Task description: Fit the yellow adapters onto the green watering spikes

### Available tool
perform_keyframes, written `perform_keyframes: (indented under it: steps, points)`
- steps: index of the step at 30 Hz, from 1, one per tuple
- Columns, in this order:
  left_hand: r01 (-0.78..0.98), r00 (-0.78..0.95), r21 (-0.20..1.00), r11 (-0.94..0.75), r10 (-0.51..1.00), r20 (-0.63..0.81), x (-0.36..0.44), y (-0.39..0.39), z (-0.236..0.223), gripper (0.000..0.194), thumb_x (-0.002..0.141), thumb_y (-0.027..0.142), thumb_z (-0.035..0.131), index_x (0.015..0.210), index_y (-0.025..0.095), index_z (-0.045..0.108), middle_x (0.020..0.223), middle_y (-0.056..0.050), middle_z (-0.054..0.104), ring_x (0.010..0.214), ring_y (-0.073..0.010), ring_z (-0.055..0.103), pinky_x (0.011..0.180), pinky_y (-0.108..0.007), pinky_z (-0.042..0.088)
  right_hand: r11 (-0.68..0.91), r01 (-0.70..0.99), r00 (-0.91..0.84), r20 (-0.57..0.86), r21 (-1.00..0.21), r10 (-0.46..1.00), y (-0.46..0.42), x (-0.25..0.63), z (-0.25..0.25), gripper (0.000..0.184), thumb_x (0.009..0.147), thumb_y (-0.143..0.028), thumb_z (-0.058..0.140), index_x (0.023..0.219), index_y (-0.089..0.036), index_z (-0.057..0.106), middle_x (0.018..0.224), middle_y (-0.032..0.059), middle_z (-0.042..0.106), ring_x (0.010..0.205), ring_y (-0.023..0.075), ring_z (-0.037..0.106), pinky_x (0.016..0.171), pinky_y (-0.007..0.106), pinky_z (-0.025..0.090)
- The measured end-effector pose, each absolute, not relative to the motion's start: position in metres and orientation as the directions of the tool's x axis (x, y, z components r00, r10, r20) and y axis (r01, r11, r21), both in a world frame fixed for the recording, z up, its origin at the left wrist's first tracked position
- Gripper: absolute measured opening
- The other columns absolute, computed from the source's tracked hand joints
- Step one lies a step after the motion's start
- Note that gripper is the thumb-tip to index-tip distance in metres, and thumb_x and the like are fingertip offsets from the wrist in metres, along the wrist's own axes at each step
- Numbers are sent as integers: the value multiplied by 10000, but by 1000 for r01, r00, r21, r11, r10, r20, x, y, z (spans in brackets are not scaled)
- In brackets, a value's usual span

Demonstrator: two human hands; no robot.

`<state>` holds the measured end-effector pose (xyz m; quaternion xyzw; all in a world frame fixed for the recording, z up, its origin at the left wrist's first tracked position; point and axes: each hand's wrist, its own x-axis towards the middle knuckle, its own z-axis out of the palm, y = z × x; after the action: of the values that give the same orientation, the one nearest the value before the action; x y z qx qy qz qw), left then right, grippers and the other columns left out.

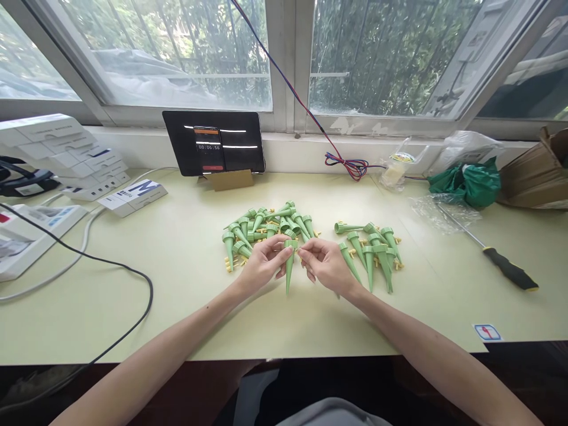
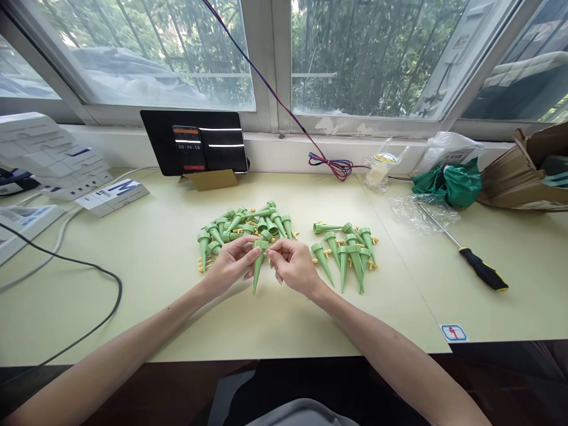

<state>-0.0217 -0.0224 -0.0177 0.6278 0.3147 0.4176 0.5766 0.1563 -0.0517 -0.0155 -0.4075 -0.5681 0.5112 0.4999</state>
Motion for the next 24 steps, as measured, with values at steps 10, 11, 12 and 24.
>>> perform_keyframes:
  steps: [10,11,12,24]
  points:
    - [-112,499,990,-80,858,126,-21,-22,-17,246,935,383,616,1063,173,600,652,35,563,423,-53,453,412,-193,393,328,142,-148,308,-934,940,-54,159,-18,226,914,-336,577,744,-187,580,585,-38,530,401,75,476,401,216,385]
    - [-111,496,990,-89,858,133,-21,-22,-17,244,933,380,619,1058,171,601,649,36,563,420,-53,452,409,-193,391,310,126,-147,291,-942,945,-54,158,-18,227,914,-341,577,748,-187,578,592,-37,534,397,76,482,394,215,383]
    - [-106,491,989,-100,860,140,-21,-22,-17,243,929,378,624,1052,169,602,647,37,561,416,-53,453,405,-193,389,283,99,-147,267,-954,952,-53,158,-18,228,913,-349,580,753,-187,578,598,-38,537,390,77,486,384,215,380]
    - [-94,487,990,-101,863,135,-21,-22,-16,273,911,400,643,1060,174,607,631,39,551,418,-59,453,407,-195,389,273,107,-152,255,-956,955,-53,158,-16,251,916,-375,581,745,-191,577,589,-38,533,383,80,484,386,222,376]
